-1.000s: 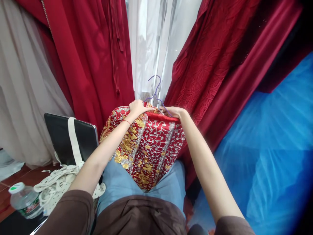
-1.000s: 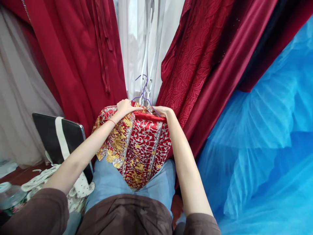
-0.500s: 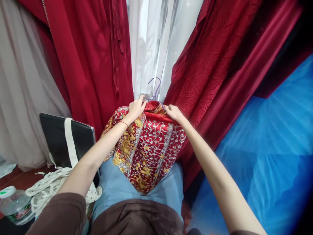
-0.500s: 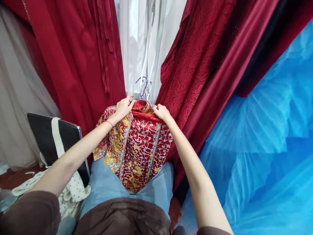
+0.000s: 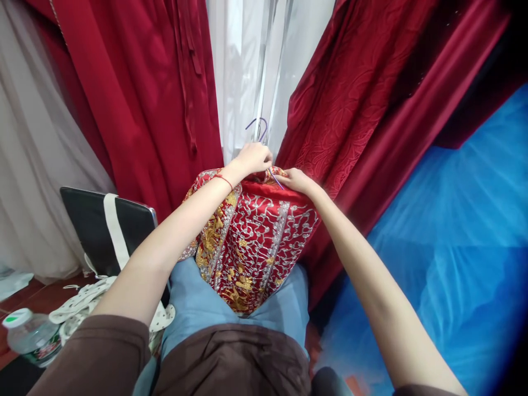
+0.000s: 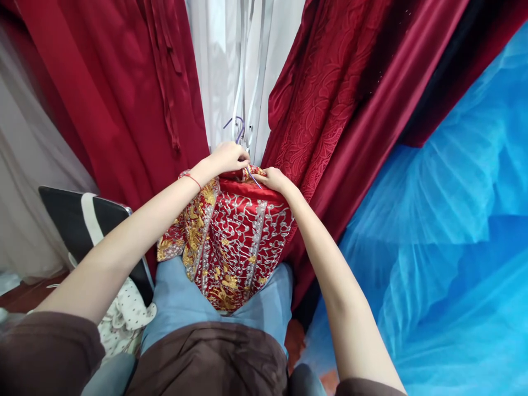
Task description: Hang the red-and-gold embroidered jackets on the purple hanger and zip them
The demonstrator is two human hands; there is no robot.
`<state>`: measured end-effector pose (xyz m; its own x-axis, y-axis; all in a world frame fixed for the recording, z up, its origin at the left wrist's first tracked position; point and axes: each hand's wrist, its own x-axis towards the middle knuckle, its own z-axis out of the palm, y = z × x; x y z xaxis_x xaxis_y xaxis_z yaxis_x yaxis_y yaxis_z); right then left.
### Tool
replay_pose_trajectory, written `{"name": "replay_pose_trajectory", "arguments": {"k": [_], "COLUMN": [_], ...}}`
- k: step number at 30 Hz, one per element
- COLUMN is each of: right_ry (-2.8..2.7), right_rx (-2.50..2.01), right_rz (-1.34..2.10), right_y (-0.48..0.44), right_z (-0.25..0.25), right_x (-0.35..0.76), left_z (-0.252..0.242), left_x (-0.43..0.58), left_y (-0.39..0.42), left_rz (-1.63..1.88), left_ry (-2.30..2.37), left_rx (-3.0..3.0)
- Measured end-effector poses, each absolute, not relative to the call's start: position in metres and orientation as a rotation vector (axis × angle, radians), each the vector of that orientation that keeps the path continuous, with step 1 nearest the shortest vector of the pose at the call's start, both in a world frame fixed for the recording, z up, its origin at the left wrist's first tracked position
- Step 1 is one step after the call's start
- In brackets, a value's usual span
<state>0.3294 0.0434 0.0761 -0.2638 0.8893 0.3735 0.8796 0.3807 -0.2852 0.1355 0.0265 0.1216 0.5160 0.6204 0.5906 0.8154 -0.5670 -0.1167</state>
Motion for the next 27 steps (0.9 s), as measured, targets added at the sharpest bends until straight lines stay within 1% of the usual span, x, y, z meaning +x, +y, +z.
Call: {"name": "replay_pose_trajectory", "arguments": {"k": [9, 12, 15, 18, 24, 26, 27], "right_ry": [-2.085, -2.076, -2.106, -2.118, -1.966, -1.938, -1.946], "right_rx": [-1.23, -1.167, -1.092, -1.104, -1.525, -1.566, -1.579], "right_rz": [-0.122, -0.054, 0.116, 0.177, -0.266, -0.316, -0.284], "right_y": [0.059, 0.061, 0.063, 0.059, 0.033, 0.024, 0.021], "right_z": [0.074, 0.075, 0.076, 0.075, 0.073, 0.075, 0.076], "right_x": [0.356, 0.36, 0.359, 0.355, 0.34, 0.333, 0.33], "left_z": [0.138, 0.137, 0.134, 0.126, 0.099, 0.092, 0.09], "left_x": [0.164, 0.165, 0.161, 0.159, 0.167, 0.172, 0.175], "left_y": [0.02, 0.017, 0.016, 0.023, 0.05, 0.054, 0.056], "left_rz": [-0.45, -0.403, -0.375, -0.491, -0.802, -0.883, -0.917], "left_ry": [-1.453, -1.468, -1.444, -1.402, -1.367, -1.388, -1.397], "left_rx": [-2.32, -2.394, -2.461, -2.421, -2.266, -2.235, -2.225]}}
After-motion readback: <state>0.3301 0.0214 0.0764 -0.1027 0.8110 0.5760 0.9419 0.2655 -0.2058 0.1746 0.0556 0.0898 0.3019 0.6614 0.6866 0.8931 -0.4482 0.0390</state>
